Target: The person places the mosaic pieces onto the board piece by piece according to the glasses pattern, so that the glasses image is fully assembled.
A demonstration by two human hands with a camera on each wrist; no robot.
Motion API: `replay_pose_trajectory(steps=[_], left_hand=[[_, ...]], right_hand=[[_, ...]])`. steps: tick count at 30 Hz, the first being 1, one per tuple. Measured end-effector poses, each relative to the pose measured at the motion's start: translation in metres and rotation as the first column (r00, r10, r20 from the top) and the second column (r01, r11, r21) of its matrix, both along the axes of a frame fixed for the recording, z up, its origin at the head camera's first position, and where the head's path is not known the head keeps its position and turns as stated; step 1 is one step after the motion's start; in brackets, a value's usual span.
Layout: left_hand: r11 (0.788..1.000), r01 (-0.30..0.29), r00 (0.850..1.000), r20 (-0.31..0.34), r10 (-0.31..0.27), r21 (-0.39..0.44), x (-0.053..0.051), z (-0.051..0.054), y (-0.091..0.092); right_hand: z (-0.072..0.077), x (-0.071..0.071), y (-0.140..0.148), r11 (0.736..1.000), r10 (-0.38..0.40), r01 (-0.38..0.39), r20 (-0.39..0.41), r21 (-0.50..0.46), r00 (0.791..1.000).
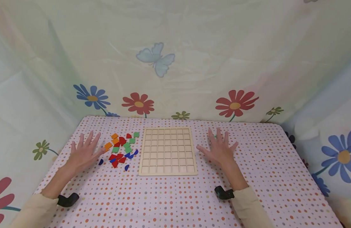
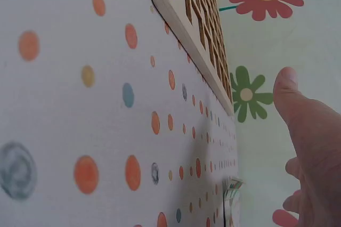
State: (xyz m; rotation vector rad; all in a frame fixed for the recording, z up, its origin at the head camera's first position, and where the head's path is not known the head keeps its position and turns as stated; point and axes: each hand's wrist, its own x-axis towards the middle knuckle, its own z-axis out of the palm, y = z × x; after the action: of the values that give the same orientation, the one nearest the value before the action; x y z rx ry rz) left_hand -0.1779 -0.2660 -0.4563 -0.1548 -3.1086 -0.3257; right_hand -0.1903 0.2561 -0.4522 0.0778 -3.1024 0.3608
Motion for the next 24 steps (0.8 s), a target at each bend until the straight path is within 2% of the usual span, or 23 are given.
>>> replay_pose_trajectory(steps=[4, 6, 8, 10, 11, 13, 16, 18, 24], left_hand=[[0.999, -0.011, 1.0, 0.003, 0.011, 0.05, 0.0, -0.005, 0.002], [0.997, -0.019, 1.0, 0.005, 0.018, 0.079, 0.0, -0.007, 0.004], [0.994, -0.027, 1.0, 0.006, 0.027, 0.101, 0.0, -0.007, 0.006], [0.992, -0.039, 0.999, 0.004, 0.038, 0.124, 0.0, -0.007, 0.009], [0.989, -0.044, 0.999, 0.005, 0.044, 0.14, 0.001, -0.006, 0.01], [0.984, -0.053, 0.999, 0.006, 0.053, 0.173, 0.002, -0.004, 0.013], [0.973, -0.055, 0.998, 0.005, 0.056, 0.226, 0.004, -0.001, 0.018], [0.964, -0.053, 0.999, 0.005, 0.053, 0.26, 0.006, 0.0, 0.021], [0.916, -0.074, 0.997, 0.02, 0.072, 0.394, 0.01, 0.008, 0.024]], right_hand=[[0.0, 0.001, -0.001, 1.0, -0.002, 0.002, -0.007, -0.024, 1.0], [-0.001, 0.001, -0.003, 0.999, 0.008, -0.01, -0.035, -0.047, 0.999], [-0.003, 0.001, -0.006, 0.994, 0.042, -0.051, -0.093, -0.099, 0.995], [-0.006, 0.0, -0.009, 0.98, 0.092, -0.121, -0.179, -0.159, 0.98], [-0.007, 0.0, -0.012, 0.966, 0.123, -0.168, -0.22, -0.198, 0.968], [-0.011, -0.002, -0.017, 0.921, 0.175, -0.254, -0.268, -0.296, 0.947], [-0.016, -0.003, -0.027, 0.851, 0.211, -0.311, -0.266, -0.424, 0.941], [-0.02, -0.003, -0.034, 0.809, 0.211, -0.299, -0.224, -0.505, 0.951], [-0.035, -0.003, -0.05, 0.728, 0.191, -0.211, -0.103, -0.652, 0.976]])
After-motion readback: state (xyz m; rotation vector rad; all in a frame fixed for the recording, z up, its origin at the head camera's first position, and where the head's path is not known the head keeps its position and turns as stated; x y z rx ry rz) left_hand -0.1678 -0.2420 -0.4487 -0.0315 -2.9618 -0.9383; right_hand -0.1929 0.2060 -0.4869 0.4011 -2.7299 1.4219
